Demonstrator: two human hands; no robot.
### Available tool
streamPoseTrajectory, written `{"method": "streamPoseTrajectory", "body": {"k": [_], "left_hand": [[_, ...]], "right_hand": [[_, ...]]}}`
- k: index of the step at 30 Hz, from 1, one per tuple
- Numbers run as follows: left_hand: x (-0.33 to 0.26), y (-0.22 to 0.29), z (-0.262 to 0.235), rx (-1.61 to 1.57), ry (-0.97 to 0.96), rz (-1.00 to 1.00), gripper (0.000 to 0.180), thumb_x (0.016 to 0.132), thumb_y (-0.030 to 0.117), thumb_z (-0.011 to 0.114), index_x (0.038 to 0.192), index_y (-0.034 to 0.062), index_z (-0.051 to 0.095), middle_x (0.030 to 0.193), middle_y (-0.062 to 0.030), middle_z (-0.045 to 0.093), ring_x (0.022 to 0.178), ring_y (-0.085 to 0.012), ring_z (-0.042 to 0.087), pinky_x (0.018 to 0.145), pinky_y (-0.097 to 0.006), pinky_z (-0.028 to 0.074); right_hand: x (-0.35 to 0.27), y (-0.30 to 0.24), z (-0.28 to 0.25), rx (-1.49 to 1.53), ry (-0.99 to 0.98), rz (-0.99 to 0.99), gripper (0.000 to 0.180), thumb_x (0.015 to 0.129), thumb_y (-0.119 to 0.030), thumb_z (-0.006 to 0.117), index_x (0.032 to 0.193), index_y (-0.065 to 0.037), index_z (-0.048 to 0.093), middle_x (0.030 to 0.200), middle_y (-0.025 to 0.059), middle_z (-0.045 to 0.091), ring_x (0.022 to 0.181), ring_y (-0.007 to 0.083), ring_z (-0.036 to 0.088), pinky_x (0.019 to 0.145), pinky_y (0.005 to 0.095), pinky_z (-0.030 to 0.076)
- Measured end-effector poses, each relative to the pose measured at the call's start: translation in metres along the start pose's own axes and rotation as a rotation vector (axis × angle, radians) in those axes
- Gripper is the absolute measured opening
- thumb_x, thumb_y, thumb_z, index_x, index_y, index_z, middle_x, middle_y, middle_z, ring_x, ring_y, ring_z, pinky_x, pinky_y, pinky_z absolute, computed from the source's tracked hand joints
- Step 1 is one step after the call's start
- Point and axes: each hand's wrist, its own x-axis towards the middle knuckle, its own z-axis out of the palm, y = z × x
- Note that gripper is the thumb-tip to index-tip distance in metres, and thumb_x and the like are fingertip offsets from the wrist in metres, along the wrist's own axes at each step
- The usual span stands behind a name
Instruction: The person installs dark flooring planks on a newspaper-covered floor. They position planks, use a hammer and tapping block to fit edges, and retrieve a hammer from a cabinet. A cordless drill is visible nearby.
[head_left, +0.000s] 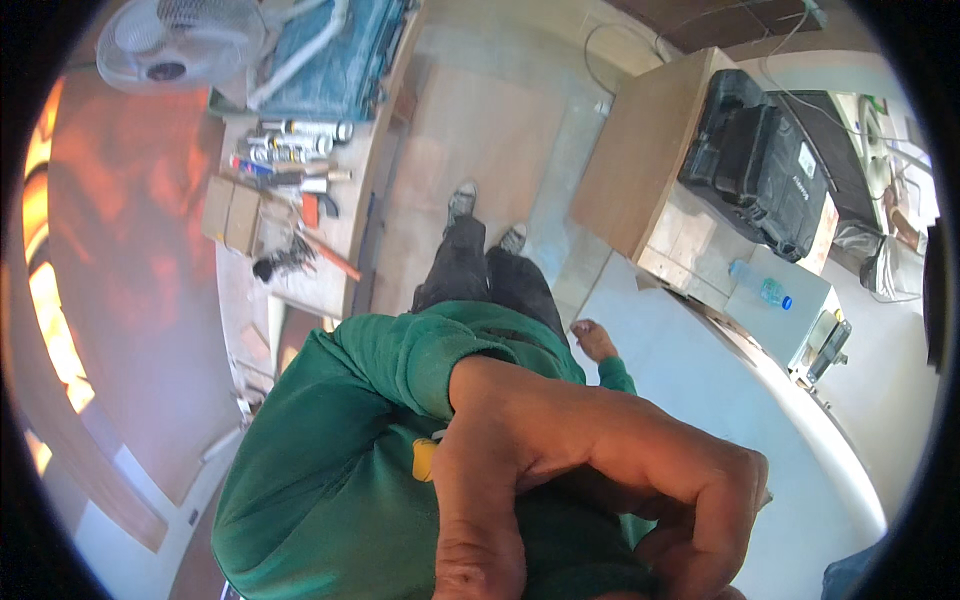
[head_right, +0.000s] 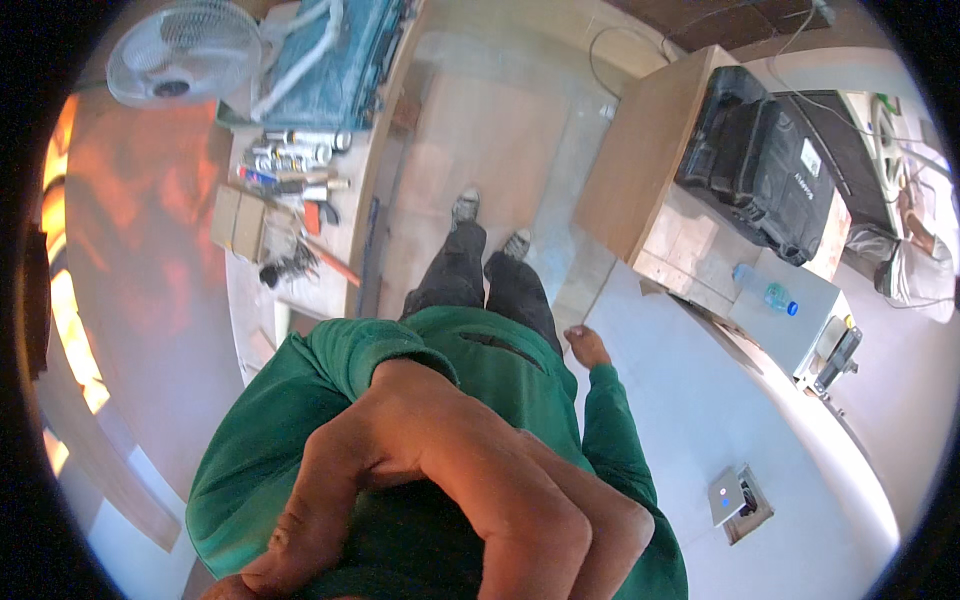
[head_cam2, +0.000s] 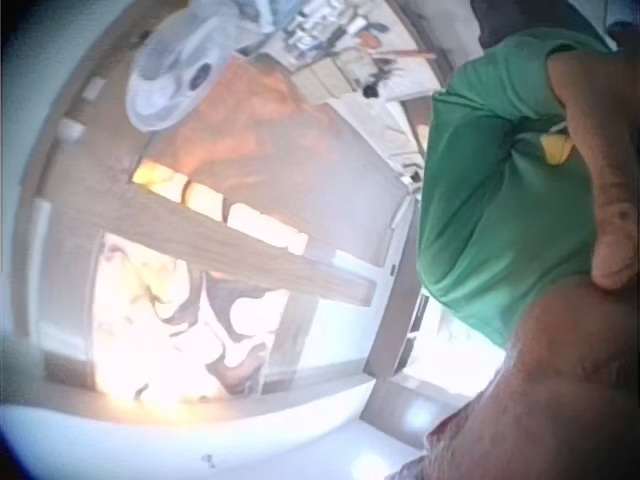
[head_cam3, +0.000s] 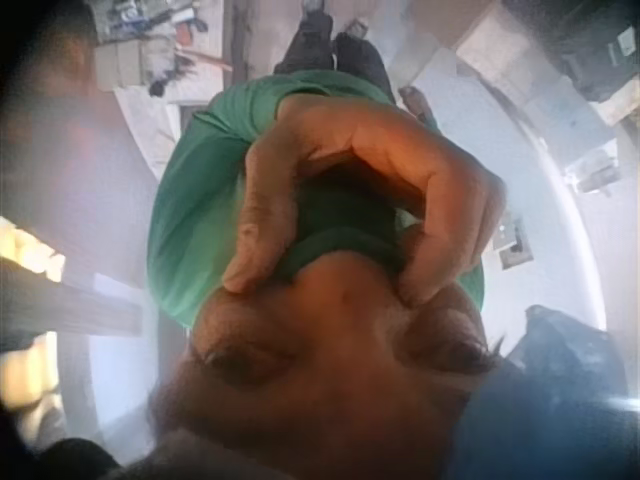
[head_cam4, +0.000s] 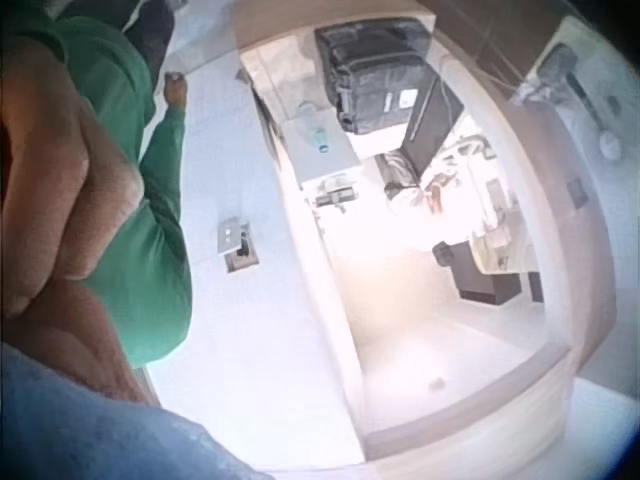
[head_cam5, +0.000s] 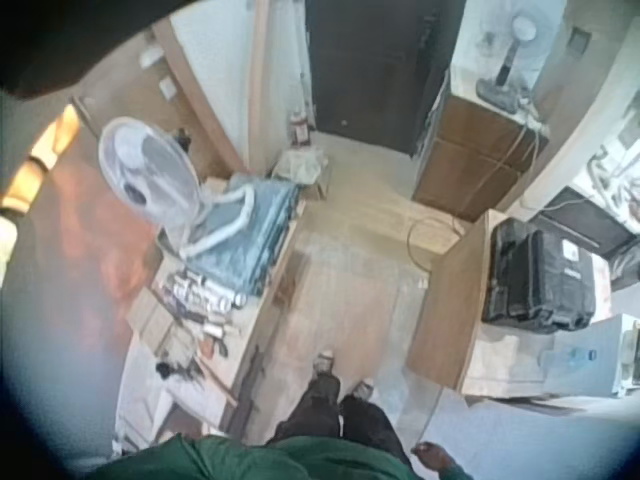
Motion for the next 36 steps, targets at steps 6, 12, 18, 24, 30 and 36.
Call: {"method": "streamPoseTrajectory", "body": {"k": [6, 12, 18, 24, 30, 36], "left_hand": [[0.043, 0.011, 0.003, -0.081, -0.01, -0.164, 0.089, 0.074, 0.058, 0.09, 0.121, -0.0102, 0.056, 0.108, -0.0108, 0.054, 0.091, -0.0179, 0.054, 0.075, -0.029, 0.044], [0.049, 0.005, 0.026, -0.346, 0.152, -0.308, 0.087, 0.075, 0.056, 0.09, 0.12, -0.0114, 0.057, 0.108, -0.0124, 0.056, 0.096, -0.02, 0.057, 0.077, -0.03, 0.046], [0.029, -0.047, 0.046, -0.568, 0.067, -0.452, 0.086, 0.077, 0.051, 0.09, 0.122, -0.0133, 0.056, 0.108, -0.0133, 0.056, 0.096, -0.0203, 0.057, 0.076, -0.031, 0.046], [-0.011, -0.084, 0.113, -0.95, 0.308, -0.823, 0.08, 0.077, 0.049, 0.091, 0.117, -0.0112, 0.057, 0.103, -0.0101, 0.055, 0.086, -0.0176, 0.055, 0.071, -0.03, 0.043], [-0.087, -0.115, 0.186, -1.589, 0.413, -1.024, 0.077, 0.076, 0.045, 0.092, 0.114, -0.0108, 0.056, 0.096, -0.0072, 0.053, 0.076, -0.0126, 0.052, 0.063, -0.027, 0.039], [-0.104, -0.103, 0.205, -2.2, 0.783, -1.492, 0.075, 0.073, 0.032, 0.097, 0.116, -0.0111, 0.053, 0.092, -0.0059, 0.051, 0.067, -0.0112, 0.05, 0.057, -0.025, 0.036]], "right_hand": [[-0.002, -0.035, 0.037, 0.219, 0.059, 0.003, 0.042, 0.098, -0.034, 0.063, 0.115, 0.003, 0.07, 0.1, 0.0112, 0.074, 0.08, 0.0207, 0.069, 0.076, 0.0364, 0.056], [-0.02, -0.097, 0.075, 0.2, 0.138, -0.076, 0.042, 0.099, -0.034, 0.061, 0.117, 0.003, 0.07, 0.106, 0.0173, 0.074, 0.093, 0.0283, 0.07, 0.085, 0.0403, 0.056], [-0.054, -0.107, 0.121, 0.344, 0.321, 0.058, 0.046, 0.099, -0.039, 0.062, 0.118, 0.002, 0.071, 0.112, 0.0212, 0.073, 0.103, 0.0329, 0.07, 0.094, 0.0423, 0.053], [-0.078, -0.049, 0.189, 0.64, 0.436, 0.156, 0.05, 0.097, -0.043, 0.062, 0.117, 0.002, 0.072, 0.116, 0.0254, 0.072, 0.109, 0.0386, 0.068, 0.096, 0.0464, 0.052], [-0.097, -0.033, 0.257, 0.535, 0.644, 0.257, 0.053, 0.095, -0.044, 0.06, 0.116, 0.004, 0.07, 0.12, 0.0277, 0.069, 0.113, 0.0443, 0.065, 0.1, 0.0499, 0.051], [-0.144, -0.134, 0.255, 1.087, 0.836, 0.336, 0.049, 0.094, -0.04, 0.059, 0.12, 0.0, 0.07, 0.121, 0.0256, 0.07, 0.116, 0.0419, 0.065, 0.102, 0.0503, 0.05]]}}
